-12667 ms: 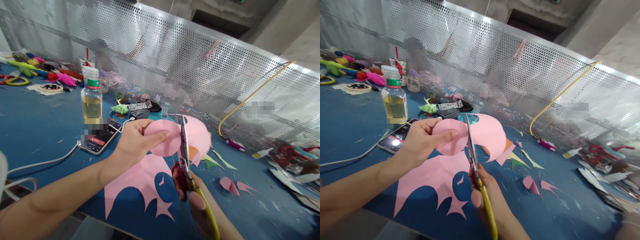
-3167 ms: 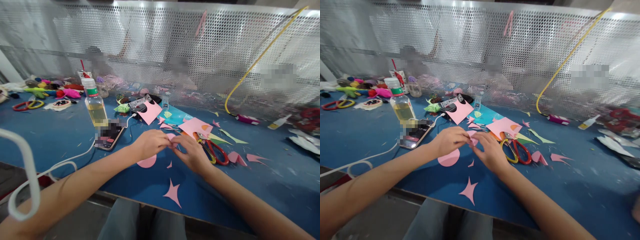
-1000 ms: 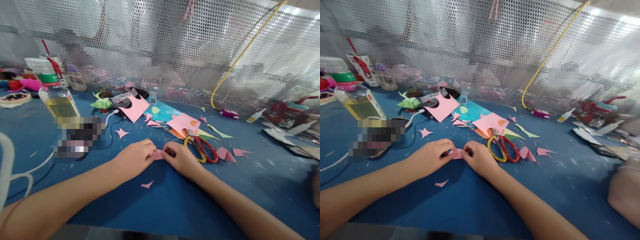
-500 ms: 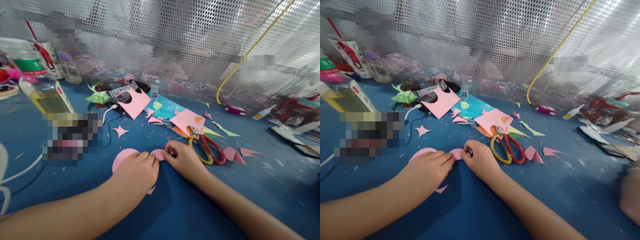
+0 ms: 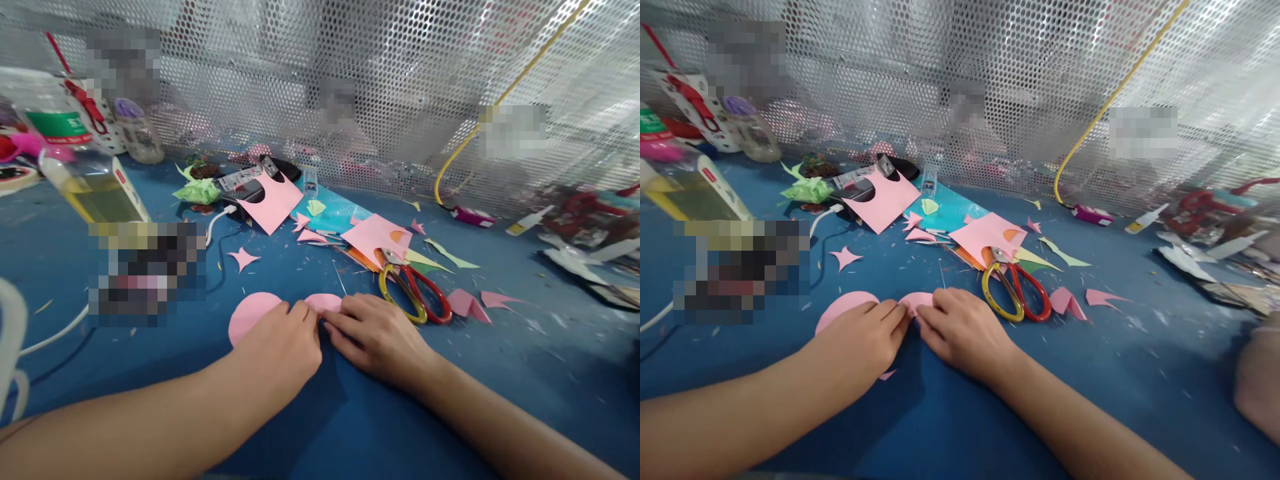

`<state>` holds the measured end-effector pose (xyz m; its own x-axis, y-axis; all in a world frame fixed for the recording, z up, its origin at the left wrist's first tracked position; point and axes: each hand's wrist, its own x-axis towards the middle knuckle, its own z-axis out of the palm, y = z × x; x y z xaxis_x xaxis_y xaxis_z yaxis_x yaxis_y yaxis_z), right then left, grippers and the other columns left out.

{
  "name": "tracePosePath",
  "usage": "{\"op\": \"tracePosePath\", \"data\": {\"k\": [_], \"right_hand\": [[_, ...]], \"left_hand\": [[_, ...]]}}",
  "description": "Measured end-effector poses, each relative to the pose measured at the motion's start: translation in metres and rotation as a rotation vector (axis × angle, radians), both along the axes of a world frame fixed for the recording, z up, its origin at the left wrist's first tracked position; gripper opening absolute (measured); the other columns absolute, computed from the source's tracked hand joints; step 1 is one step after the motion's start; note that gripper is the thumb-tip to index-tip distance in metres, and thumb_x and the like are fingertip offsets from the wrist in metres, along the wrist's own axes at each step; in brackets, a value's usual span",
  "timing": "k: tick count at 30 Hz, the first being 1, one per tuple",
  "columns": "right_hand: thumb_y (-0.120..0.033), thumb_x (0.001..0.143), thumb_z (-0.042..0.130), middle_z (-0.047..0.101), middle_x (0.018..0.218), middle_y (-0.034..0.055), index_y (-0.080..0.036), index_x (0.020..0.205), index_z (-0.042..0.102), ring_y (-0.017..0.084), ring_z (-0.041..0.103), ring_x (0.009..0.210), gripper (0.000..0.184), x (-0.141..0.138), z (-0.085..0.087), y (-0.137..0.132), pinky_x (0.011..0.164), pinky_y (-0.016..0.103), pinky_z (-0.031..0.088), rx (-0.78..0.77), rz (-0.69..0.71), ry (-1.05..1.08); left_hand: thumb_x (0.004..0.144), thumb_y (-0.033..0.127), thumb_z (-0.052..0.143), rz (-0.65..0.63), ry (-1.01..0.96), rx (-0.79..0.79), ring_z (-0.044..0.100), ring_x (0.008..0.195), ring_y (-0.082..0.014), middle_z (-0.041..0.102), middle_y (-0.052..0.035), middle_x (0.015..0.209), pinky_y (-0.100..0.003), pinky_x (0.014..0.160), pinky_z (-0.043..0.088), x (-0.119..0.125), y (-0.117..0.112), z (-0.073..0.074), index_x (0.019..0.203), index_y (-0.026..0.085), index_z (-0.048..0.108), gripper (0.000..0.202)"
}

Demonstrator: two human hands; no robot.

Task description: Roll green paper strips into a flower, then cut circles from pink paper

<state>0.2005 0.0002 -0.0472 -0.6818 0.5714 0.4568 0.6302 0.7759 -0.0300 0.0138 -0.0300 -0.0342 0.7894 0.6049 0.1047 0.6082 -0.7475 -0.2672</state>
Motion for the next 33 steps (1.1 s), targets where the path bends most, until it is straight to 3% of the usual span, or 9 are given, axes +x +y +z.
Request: {"op": "tracePosePath", "data": {"k": [4, 11, 17, 21, 23, 26, 30, 33], "right_hand": [[-0.019, 0.090, 0.045, 0.059, 0.060, 0.0020, -0.014, 0.079, 0.070, 0.014, 0.051, 0.054, 0.028, 0.001, 0.004, -0.008, 0.053, 0.030, 0.036, 0.116, 0.108, -0.147], [-0.019, 0.087, 0.046, 0.061, 0.056, 0.0015, -0.017, 0.066, 0.069, 0.012, 0.054, 0.052, 0.031, 0.014, 0.004, -0.007, 0.050, 0.028, 0.030, 0.009, -0.044, -0.074], [-0.020, 0.084, 0.047, 0.059, 0.052, 0.0014, -0.018, 0.054, 0.062, 0.012, 0.054, 0.051, 0.034, 0.024, 0.004, -0.003, 0.049, 0.026, 0.033, -0.043, -0.108, -0.051], [-0.023, 0.087, 0.046, 0.061, 0.059, 0.0014, -0.018, 0.063, 0.063, 0.013, 0.057, 0.056, 0.030, 0.025, 0.007, 0.000, 0.054, 0.024, 0.039, -0.174, -0.106, -0.049], [-0.026, 0.089, 0.047, 0.062, 0.068, 0.0025, -0.018, 0.071, 0.062, 0.014, 0.059, 0.062, 0.025, 0.024, 0.009, 0.001, 0.058, 0.025, 0.043, -0.265, -0.111, -0.053], [-0.027, 0.087, 0.052, 0.062, 0.084, 0.0055, -0.019, 0.086, 0.062, 0.018, 0.061, 0.075, 0.013, 0.021, 0.007, 0.003, 0.067, 0.029, 0.048, -0.309, -0.104, 0.030], [-0.022, 0.083, 0.059, 0.059, 0.110, 0.0114, -0.018, 0.117, 0.056, 0.022, 0.058, 0.102, 0.035, 0.015, -0.001, 0.008, 0.089, 0.038, 0.048, -0.309, -0.046, 0.185], [-0.019, 0.083, 0.059, 0.060, 0.110, 0.0100, -0.020, 0.113, 0.059, 0.021, 0.059, 0.102, 0.031, 0.015, -0.004, 0.011, 0.089, 0.037, 0.049, -0.344, 0.041, 0.218]], "left_hand": [[0.080, 0.011, 0.055, -0.030, 0.014, -0.045, 0.059, 0.078, -0.0218, 0.069, -0.0133, 0.089, -0.032, 0.061, 0.043, 0.000, 0.007, 0.005, 0.088, 0.011, 0.069, 0.016], [0.079, 0.012, 0.060, -0.038, -0.016, -0.179, 0.059, 0.097, -0.0226, 0.071, -0.0071, 0.096, -0.040, 0.093, 0.037, -0.010, 0.019, 0.015, 0.081, 0.017, 0.071, 0.012], [0.075, 0.006, 0.059, -0.008, -0.053, -0.284, 0.060, 0.099, -0.0228, 0.072, -0.0046, 0.096, -0.045, 0.102, 0.031, -0.020, 0.021, 0.021, 0.072, 0.018, 0.071, 0.018], [0.081, 0.007, 0.050, 0.119, -0.219, -0.385, 0.061, 0.095, -0.0220, 0.070, -0.0069, 0.097, -0.041, 0.093, 0.041, -0.019, 0.023, 0.021, 0.086, 0.015, 0.069, 0.022], [0.087, 0.019, 0.048, 0.195, -0.309, -0.390, 0.060, 0.097, -0.0238, 0.067, -0.0095, 0.102, -0.040, 0.087, 0.045, -0.017, 0.024, 0.018, 0.098, 0.013, 0.066, 0.022], [0.087, 0.036, 0.053, 0.208, -0.357, -0.388, 0.056, 0.103, -0.0275, 0.063, -0.0108, 0.110, -0.042, 0.088, 0.044, -0.014, 0.027, 0.014, 0.101, 0.013, 0.064, 0.029], [0.084, 0.030, 0.058, 0.181, -0.404, -0.406, 0.058, 0.101, -0.0256, 0.066, -0.0075, 0.106, -0.039, 0.086, 0.044, -0.012, 0.028, 0.012, 0.097, 0.017, 0.064, 0.020], [0.082, 0.026, 0.058, 0.227, -0.450, -0.425, 0.061, 0.090, -0.0229, 0.068, -0.0037, 0.096, -0.034, 0.075, 0.046, -0.012, 0.028, 0.015, 0.097, 0.019, 0.062, 0.016]]}}
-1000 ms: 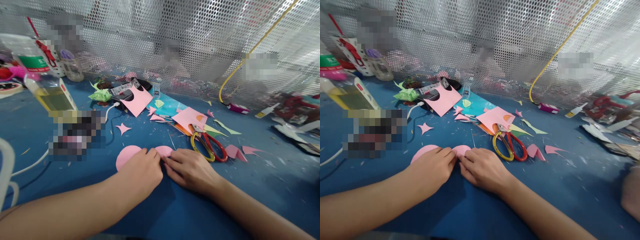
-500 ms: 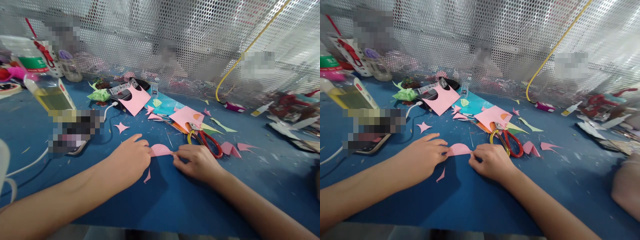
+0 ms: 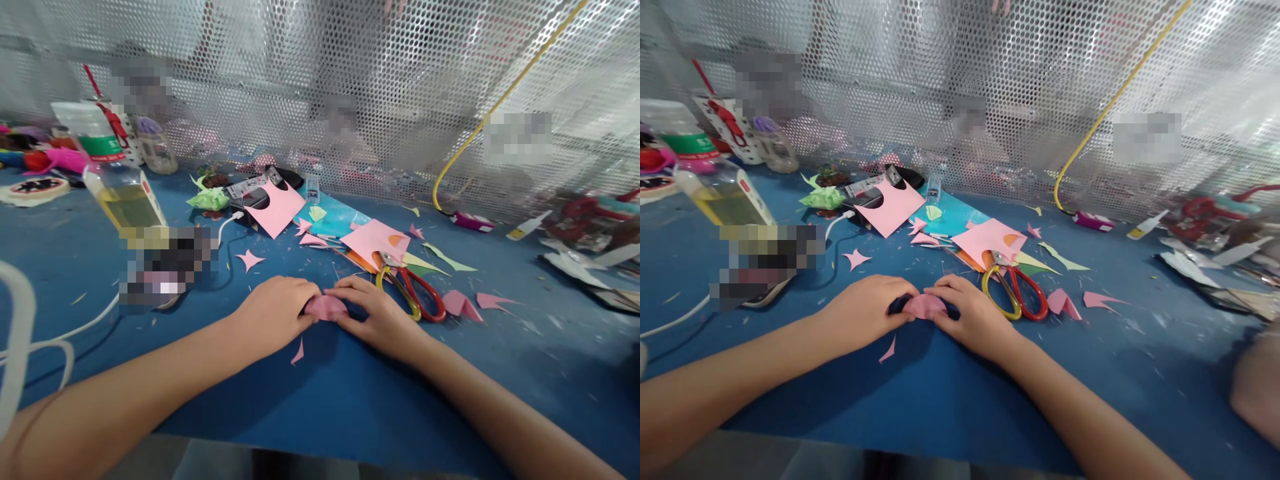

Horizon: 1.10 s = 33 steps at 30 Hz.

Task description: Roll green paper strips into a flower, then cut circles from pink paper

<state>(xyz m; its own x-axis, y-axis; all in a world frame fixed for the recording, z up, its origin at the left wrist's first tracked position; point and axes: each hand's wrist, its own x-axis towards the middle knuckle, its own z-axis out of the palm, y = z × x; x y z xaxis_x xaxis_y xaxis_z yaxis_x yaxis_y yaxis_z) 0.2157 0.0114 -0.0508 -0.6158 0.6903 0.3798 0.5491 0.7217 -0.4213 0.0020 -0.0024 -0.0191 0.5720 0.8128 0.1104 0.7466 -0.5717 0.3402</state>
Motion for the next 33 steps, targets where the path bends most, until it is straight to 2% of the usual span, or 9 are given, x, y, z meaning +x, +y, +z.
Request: {"op": "tracePosePath", "data": {"k": [3, 5, 7, 11, 18, 21, 23, 27, 33], "right_hand": [[-0.016, 0.084, 0.058, 0.063, 0.102, 0.0078, -0.021, 0.102, 0.063, 0.018, 0.060, 0.095, 0.020, 0.004, 0.007, -0.001, 0.083, 0.033, 0.051, 0.052, 0.073, 0.044], [-0.014, 0.085, 0.056, 0.064, 0.095, 0.0064, -0.021, 0.089, 0.064, 0.018, 0.060, 0.091, 0.011, 0.008, 0.015, -0.005, 0.081, 0.034, 0.049, 0.150, 0.114, 0.006], [-0.014, 0.087, 0.053, 0.066, 0.090, 0.0058, -0.020, 0.082, 0.064, 0.019, 0.059, 0.085, 0.014, 0.010, 0.023, -0.010, 0.078, 0.036, 0.048, 0.206, 0.155, -0.111], [-0.014, 0.088, 0.051, 0.067, 0.095, 0.0072, -0.019, 0.092, 0.065, 0.019, 0.061, 0.085, 0.016, 0.011, 0.031, -0.018, 0.073, 0.033, 0.049, 0.064, 0.177, -0.277], [-0.027, 0.088, 0.058, 0.067, 0.099, 0.0043, -0.023, 0.090, 0.070, 0.017, 0.062, 0.092, 0.013, 0.013, 0.025, -0.011, 0.083, 0.029, 0.048, -0.223, 0.130, -0.161], [-0.025, 0.090, 0.055, 0.065, 0.099, 0.0028, -0.023, 0.088, 0.070, 0.014, 0.062, 0.090, 0.016, 0.012, 0.023, -0.007, 0.082, 0.026, 0.047, -0.289, 0.108, -0.116], [-0.026, 0.091, 0.053, 0.064, 0.095, 0.0026, -0.021, 0.084, 0.069, 0.012, 0.060, 0.084, 0.019, 0.010, 0.022, -0.006, 0.078, 0.025, 0.046, -0.325, 0.074, -0.089], [-0.031, 0.086, 0.058, 0.056, 0.073, -0.0001, -0.017, 0.073, 0.063, 0.012, 0.051, 0.063, 0.020, 0.004, 0.016, -0.003, 0.058, 0.024, 0.042, -0.336, -0.080, -0.074], [-0.017, 0.077, 0.060, 0.050, 0.065, -0.0034, -0.018, 0.067, 0.057, 0.010, 0.046, 0.058, 0.011, 0.000, 0.013, -0.004, 0.053, 0.023, 0.036, -0.334, -0.153, -0.059]], "left_hand": [[0.084, 0.020, 0.053, -0.019, -0.022, -0.040, 0.062, 0.083, -0.0191, 0.067, -0.0012, 0.090, -0.030, 0.068, 0.045, -0.001, -0.001, 0.003, 0.090, 0.019, 0.061, 0.010], [0.083, 0.016, 0.053, -0.121, -0.008, -0.022, 0.061, 0.088, -0.0180, 0.066, -0.0020, 0.095, -0.029, 0.072, 0.045, -0.002, -0.002, 0.004, 0.084, 0.018, 0.063, 0.010], [0.083, 0.015, 0.055, -0.217, 0.023, 0.026, 0.059, 0.093, -0.0186, 0.066, -0.0032, 0.099, -0.030, 0.078, 0.044, -0.003, -0.003, 0.005, 0.081, 0.017, 0.066, 0.011], [0.085, 0.021, 0.056, -0.294, 0.083, 0.056, 0.059, 0.086, -0.0186, 0.067, -0.0024, 0.086, -0.032, 0.076, 0.043, -0.002, -0.006, 0.006, 0.078, 0.019, 0.070, 0.016], [0.082, 0.032, 0.063, -0.220, 0.053, -0.035, 0.061, 0.087, -0.0187, 0.069, -0.0016, 0.091, -0.031, 0.074, 0.044, 0.002, -0.001, 0.004, 0.086, 0.022, 0.073, 0.014], [0.085, 0.029, 0.059, -0.200, 0.007, -0.091, 0.062, 0.090, -0.0179, 0.069, -0.0020, 0.092, -0.030, 0.076, 0.044, 0.001, 0.000, 0.001, 0.087, 0.022, 0.073, 0.015], [0.086, 0.025, 0.057, -0.173, -0.036, -0.136, 0.062, 0.090, -0.0169, 0.068, -0.0024, 0.093, -0.029, 0.077, 0.045, 0.001, 0.000, 0.000, 0.087, 0.021, 0.073, 0.016], [0.083, 0.019, 0.059, -0.109, -0.088, -0.193, 0.062, 0.082, -0.0154, 0.067, -0.0013, 0.087, -0.028, 0.075, 0.046, 0.002, 0.001, 0.000, 0.087, 0.020, 0.072, 0.014], [0.085, 0.020, 0.056, -0.109, -0.039, -0.190, 0.062, 0.086, -0.0169, 0.067, -0.0030, 0.091, -0.029, 0.074, 0.046, 0.004, 0.000, 0.004, 0.093, 0.020, 0.071, 0.017]]}}
